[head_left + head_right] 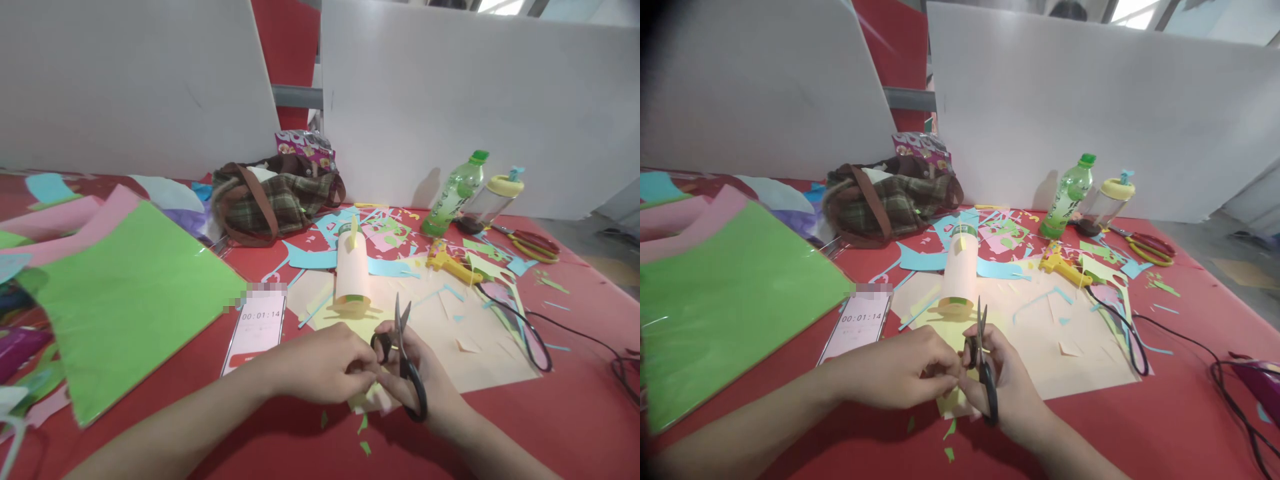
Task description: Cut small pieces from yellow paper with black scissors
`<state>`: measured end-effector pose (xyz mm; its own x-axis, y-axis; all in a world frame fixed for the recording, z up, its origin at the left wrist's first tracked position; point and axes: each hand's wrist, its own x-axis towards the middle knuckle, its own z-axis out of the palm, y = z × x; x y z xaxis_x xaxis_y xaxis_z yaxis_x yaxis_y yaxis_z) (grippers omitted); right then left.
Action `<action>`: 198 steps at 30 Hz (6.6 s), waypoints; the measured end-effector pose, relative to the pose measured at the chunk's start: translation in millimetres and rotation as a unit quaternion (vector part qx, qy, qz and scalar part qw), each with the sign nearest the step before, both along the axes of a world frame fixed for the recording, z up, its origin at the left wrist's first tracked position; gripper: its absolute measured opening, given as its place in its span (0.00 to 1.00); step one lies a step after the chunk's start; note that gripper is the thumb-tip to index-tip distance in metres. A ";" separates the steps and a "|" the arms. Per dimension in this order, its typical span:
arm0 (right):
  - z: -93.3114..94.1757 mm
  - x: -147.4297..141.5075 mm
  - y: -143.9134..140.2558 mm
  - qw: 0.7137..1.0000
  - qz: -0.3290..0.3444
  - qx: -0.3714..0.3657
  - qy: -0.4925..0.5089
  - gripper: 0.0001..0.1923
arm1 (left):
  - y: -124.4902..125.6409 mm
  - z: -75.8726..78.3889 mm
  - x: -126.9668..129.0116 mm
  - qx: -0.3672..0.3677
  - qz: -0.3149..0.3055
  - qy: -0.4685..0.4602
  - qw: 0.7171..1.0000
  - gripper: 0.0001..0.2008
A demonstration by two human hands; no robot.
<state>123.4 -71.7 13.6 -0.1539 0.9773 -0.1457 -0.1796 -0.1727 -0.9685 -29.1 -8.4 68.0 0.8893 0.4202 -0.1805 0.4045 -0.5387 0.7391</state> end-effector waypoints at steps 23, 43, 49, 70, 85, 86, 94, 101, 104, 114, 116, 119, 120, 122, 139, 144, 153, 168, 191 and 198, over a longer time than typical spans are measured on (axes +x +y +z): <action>0.6 2.2 3.5 0.990 -0.137 0.024 0.016 0.17 | -0.3 -8.1 4.0 0.016 0.056 -0.014 0.998 0.09; -1.5 0.9 -2.2 0.999 0.007 0.032 0.044 0.19 | 0.8 -0.1 4.0 -0.061 0.219 -0.161 0.960 0.12; 5.6 -2.6 -2.9 0.996 0.069 0.040 0.041 0.20 | 1.4 1.9 2.3 -0.080 0.246 -0.180 0.949 0.11; 4.5 0.0 -4.4 0.997 0.052 0.047 -0.045 0.19 | -13.3 -12.6 13.9 -0.063 0.296 -0.220 0.928 0.11; 4.2 -3.2 -7.8 0.996 0.044 0.049 -0.054 0.17 | -16.8 -16.2 15.1 -0.031 0.307 -0.217 0.926 0.11; 4.0 -3.2 -7.7 0.996 0.045 0.051 -0.053 0.17 | -16.9 -16.4 15.1 -0.030 0.307 -0.217 0.926 0.11; 2.0 -1.6 -7.8 0.997 0.049 0.053 -0.039 0.19 | -15.2 -15.8 14.8 -0.018 0.298 -0.209 0.931 0.10; 3.9 -2.4 -7.7 0.998 0.051 0.035 -0.014 0.17 | -9.9 -7.0 10.7 -0.015 0.267 -0.175 0.948 0.11; 5.7 -3.6 -7.5 0.999 0.047 0.027 -0.003 0.16 | -7.8 -3.5 8.6 -0.006 0.250 -0.149 0.957 0.11; 4.2 -3.8 -7.7 0.999 0.048 0.009 0.008 0.15 | -1.6 3.5 0.3 0.010 0.208 -0.108 0.972 0.11; 4.5 -4.1 -7.5 0.998 0.054 0.006 0.014 0.16 | -0.2 6.5 -1.2 0.004 0.198 -0.111 0.974 0.12; 4.7 -4.2 -7.3 0.998 0.054 0.002 0.022 0.17 | 1.9 9.4 -3.7 -0.002 0.187 -0.116 0.976 0.11; 4.6 -4.2 -7.3 0.998 0.051 0.000 0.023 0.17 | 2.5 9.7 -4.6 -0.002 0.182 -0.112 0.977 0.11; 4.2 -4.3 -7.5 0.998 0.050 -0.008 0.026 0.18 | 3.5 9.8 -6.6 0.005 0.174 -0.098 0.980 0.11; -7.3 -1.5 -4.8 0.999 0.006 -0.047 -0.011 0.18 | 8.1 10.3 -15.4 0.056 0.173 -0.043 0.982 0.12; -3.4 -0.3 -0.4 0.998 -0.038 0.028 0.051 0.22 | 6.2 7.6 -10.8 0.040 0.129 -0.022 0.991 0.12; 3.1 0.0 0.3 0.998 -0.031 0.025 0.058 0.18 | -4.8 -3.3 0.4 0.011 0.048 0.001 0.999 0.12; 2.2 -3.0 -4.0 0.997 0.050 -0.016 0.056 0.17 | -1.6 -4.5 -3.5 0.021 -0.022 0.020 0.999 0.09; 6.8 -0.2 1.7 0.991 -0.122 0.042 0.020 0.17 | -4.7 -10.6 8.2 0.061 0.051 -0.024 0.997 0.10; 2.3 0.5 -0.2 0.994 -0.107 0.030 0.004 0.16 | -2.3 -9.7 8.2 -0.001 0.099 -0.070 0.993 0.12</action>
<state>123.9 -71.8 16.0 0.0567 0.9947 -0.0862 -0.2146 -0.0722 -0.9740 -20.9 -10.7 58.3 0.8059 0.5887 -0.0620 0.3952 -0.4571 0.7968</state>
